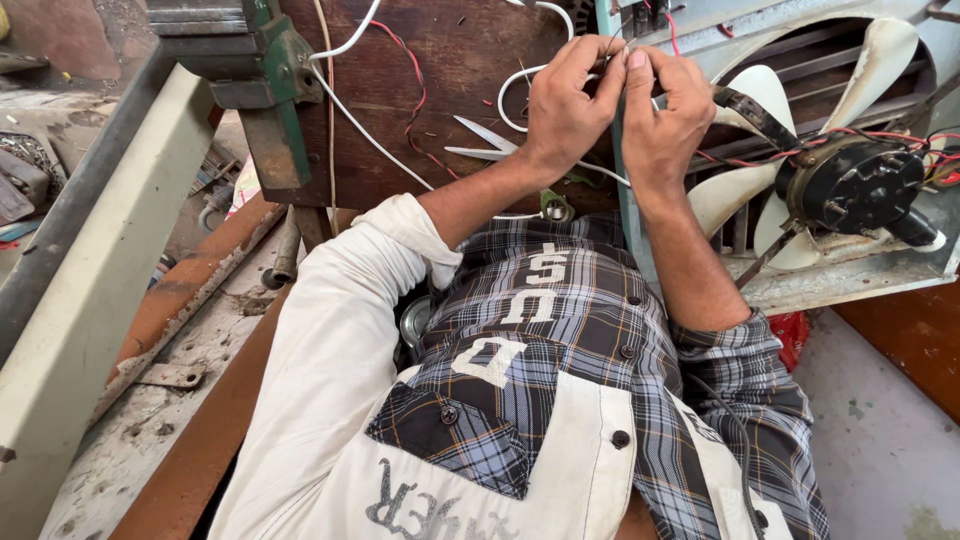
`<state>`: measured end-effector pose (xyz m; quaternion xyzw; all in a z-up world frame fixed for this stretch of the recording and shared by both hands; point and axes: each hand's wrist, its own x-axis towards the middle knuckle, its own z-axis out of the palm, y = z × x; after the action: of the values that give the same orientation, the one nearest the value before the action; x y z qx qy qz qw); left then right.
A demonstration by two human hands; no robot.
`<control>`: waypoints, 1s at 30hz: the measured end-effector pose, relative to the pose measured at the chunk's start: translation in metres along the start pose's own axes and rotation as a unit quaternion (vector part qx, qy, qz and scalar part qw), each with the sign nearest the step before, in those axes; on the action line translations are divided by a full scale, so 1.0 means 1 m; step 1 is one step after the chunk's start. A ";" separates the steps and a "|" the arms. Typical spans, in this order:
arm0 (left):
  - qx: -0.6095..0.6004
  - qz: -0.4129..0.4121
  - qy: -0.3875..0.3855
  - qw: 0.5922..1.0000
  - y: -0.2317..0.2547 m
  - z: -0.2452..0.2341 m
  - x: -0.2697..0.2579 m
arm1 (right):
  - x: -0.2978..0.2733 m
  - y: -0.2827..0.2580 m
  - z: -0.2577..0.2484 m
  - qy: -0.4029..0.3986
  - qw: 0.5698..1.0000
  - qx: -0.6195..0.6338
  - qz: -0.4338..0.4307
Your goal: The person repairs a wall-mounted fan by stripping wires with shears, twisting connections, and securing them with electrical tape. They handle the fan motor, wires, and a power cord throughout the process.
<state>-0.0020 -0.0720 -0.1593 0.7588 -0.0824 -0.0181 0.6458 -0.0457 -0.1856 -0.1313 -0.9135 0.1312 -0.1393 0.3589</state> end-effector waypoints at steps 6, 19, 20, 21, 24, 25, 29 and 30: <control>-0.108 -0.146 -0.034 0.983 0.005 0.013 -0.019 | -0.001 0.003 -0.010 -0.050 0.901 0.327 0.281; -0.253 -0.151 -0.051 0.954 -0.015 0.015 -0.046 | 0.010 0.030 -0.008 -0.004 0.989 0.107 0.103; -0.238 -0.137 -0.046 0.960 -0.014 0.014 -0.044 | 0.012 0.033 -0.006 -0.015 0.992 0.082 0.094; -0.223 -0.125 -0.041 0.966 -0.012 0.013 -0.043 | 0.012 0.037 -0.003 -0.013 0.996 0.062 0.063; -0.126 -0.163 -0.035 0.978 -0.010 0.008 -0.041 | 0.007 0.049 0.006 -0.007 1.000 0.004 0.011; -0.112 -0.162 -0.035 0.980 -0.010 0.006 -0.040 | 0.006 0.054 0.010 -0.005 1.000 -0.014 0.021; -0.022 -0.114 -0.034 0.993 -0.011 -0.001 -0.033 | 0.001 0.066 0.019 0.008 0.997 -0.059 0.042; 0.010 -0.092 -0.033 0.995 -0.011 -0.002 -0.032 | 0.001 0.068 0.020 0.008 0.997 -0.069 0.032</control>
<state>-0.0326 -0.0633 -0.1720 0.7684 -0.0333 -0.1016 0.6310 -0.0475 -0.2213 -0.1926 -0.9304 0.1722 -0.1257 0.2983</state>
